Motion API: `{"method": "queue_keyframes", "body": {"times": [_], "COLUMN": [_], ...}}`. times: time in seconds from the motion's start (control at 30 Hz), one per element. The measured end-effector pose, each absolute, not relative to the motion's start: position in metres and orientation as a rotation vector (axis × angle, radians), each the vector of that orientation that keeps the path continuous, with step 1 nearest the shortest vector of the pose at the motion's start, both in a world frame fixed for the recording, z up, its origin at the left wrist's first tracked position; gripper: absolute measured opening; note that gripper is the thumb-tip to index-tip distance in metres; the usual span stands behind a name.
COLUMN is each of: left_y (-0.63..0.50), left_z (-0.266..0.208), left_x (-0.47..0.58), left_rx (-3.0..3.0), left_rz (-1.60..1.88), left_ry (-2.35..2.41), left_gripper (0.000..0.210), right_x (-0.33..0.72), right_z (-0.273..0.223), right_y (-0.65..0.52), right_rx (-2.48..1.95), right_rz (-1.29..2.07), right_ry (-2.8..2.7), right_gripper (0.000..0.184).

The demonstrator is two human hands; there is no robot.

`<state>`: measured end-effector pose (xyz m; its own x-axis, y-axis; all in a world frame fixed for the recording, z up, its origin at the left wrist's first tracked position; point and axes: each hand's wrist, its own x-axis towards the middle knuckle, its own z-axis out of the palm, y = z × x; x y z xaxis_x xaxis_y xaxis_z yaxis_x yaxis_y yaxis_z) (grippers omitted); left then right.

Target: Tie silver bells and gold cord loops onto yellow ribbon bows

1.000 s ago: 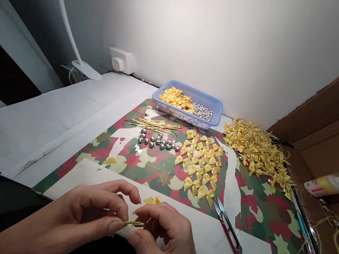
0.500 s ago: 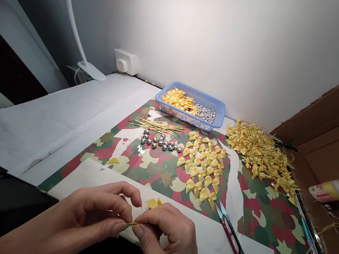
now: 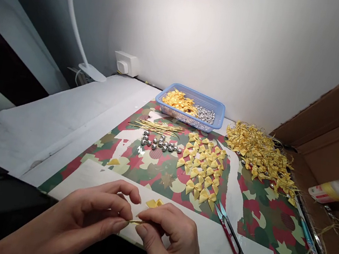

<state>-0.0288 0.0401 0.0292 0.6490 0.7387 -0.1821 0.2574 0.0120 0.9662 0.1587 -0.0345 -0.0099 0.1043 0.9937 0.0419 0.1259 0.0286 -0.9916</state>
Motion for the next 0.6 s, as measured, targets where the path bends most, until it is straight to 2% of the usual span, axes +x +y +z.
{"method": "queue_keyframes", "body": {"times": [0.6], "left_y": [0.0416], "left_z": [0.0245], "left_x": [-0.0317], "left_rx": [1.529], "left_rz": [0.433], "left_ry": [0.783], "left_gripper": [0.019], "right_x": [0.1572], "right_z": [-0.007], "right_y": [-0.0341], "right_rx": [-1.361], "right_rz": [0.987], "right_ry": [-1.427], "right_gripper": [0.018]}}
